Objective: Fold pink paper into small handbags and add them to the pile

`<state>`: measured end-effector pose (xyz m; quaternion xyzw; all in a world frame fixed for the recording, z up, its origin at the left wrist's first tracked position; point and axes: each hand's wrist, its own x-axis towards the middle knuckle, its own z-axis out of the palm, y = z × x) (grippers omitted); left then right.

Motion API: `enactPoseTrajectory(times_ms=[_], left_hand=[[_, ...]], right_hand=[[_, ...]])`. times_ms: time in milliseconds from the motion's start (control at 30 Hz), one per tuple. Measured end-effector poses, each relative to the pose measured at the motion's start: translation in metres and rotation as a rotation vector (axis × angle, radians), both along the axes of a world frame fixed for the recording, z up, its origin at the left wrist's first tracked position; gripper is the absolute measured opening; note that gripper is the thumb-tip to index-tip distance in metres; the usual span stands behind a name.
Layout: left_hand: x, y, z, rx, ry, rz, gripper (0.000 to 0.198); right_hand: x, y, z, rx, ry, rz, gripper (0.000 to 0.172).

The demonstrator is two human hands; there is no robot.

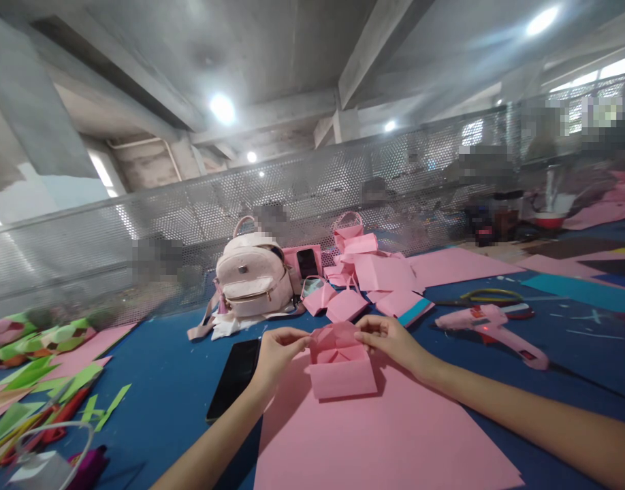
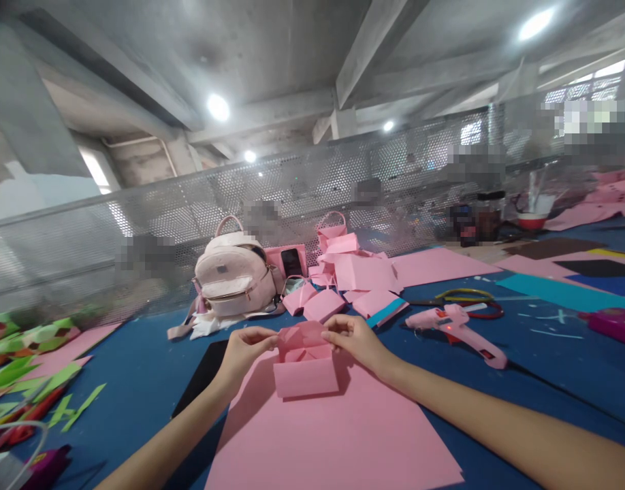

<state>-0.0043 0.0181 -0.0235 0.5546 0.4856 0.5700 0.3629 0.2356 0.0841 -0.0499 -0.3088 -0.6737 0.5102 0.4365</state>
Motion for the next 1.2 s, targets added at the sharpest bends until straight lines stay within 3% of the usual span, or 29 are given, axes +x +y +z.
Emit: enactPoseTrajectory(times_ms=[233, 633, 1200], left_hand=[[0.0002, -0.0009, 0.0049, 0.015, 0.027, -0.002, 0.009], [0.0006, 0.0015, 0.0005, 0.075, -0.006, 0.015, 0.017], [0.0038, -0.0016, 0.0025, -0.025, -0.064, -0.016, 0.025]], right_hand=[[-0.0003, -0.0016, 0.0037, 0.017, -0.021, -0.01, 0.036], [-0.0005, -0.0024, 0.0049, 0.042, -0.037, -0.008, 0.037], [-0.0014, -0.0033, 0.0062, 0.05, -0.04, -0.017, 0.034]])
